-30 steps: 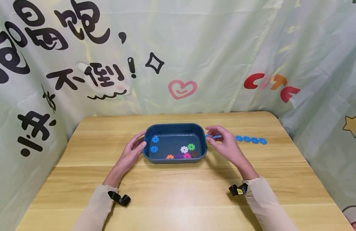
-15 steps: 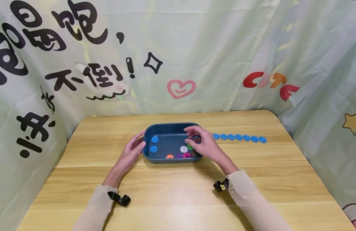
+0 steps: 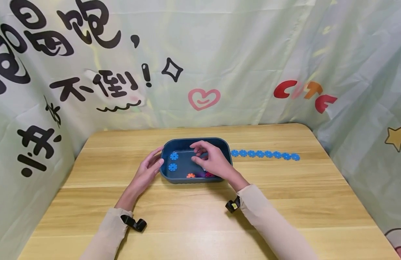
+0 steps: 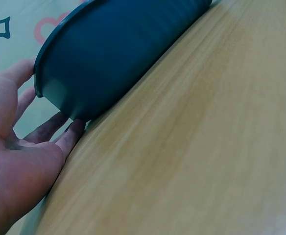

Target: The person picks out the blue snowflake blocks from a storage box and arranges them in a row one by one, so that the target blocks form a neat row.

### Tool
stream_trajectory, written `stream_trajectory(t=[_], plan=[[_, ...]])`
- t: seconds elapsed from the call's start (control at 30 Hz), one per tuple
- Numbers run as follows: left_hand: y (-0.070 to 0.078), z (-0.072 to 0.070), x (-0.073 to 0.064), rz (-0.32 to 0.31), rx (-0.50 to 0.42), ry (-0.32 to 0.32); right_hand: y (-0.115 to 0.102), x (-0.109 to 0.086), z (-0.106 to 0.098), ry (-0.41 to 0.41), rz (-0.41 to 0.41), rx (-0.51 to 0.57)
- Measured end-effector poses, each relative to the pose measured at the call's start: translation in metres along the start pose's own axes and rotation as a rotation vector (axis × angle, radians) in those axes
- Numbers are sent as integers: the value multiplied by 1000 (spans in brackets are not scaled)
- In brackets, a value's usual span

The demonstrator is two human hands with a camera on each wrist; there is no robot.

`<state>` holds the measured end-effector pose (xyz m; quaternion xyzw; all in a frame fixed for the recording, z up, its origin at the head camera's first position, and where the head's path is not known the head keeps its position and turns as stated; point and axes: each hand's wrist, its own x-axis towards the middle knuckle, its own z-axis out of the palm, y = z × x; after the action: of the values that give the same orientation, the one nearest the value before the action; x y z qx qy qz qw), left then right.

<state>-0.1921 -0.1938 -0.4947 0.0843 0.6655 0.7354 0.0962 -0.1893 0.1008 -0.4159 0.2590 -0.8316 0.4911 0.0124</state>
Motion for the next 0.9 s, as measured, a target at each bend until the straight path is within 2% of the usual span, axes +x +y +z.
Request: stream_trajectory(t=[0.43,0.7,0.9], plan=[[-1,0,1,5,-31,-21,3,23,33,-112,35,-32],[0,1,1,11,-31,-27,4,35,47,-172,59,-84],[-1,0,1,24,-49,-35,5,41,57,-246,101,-101]])
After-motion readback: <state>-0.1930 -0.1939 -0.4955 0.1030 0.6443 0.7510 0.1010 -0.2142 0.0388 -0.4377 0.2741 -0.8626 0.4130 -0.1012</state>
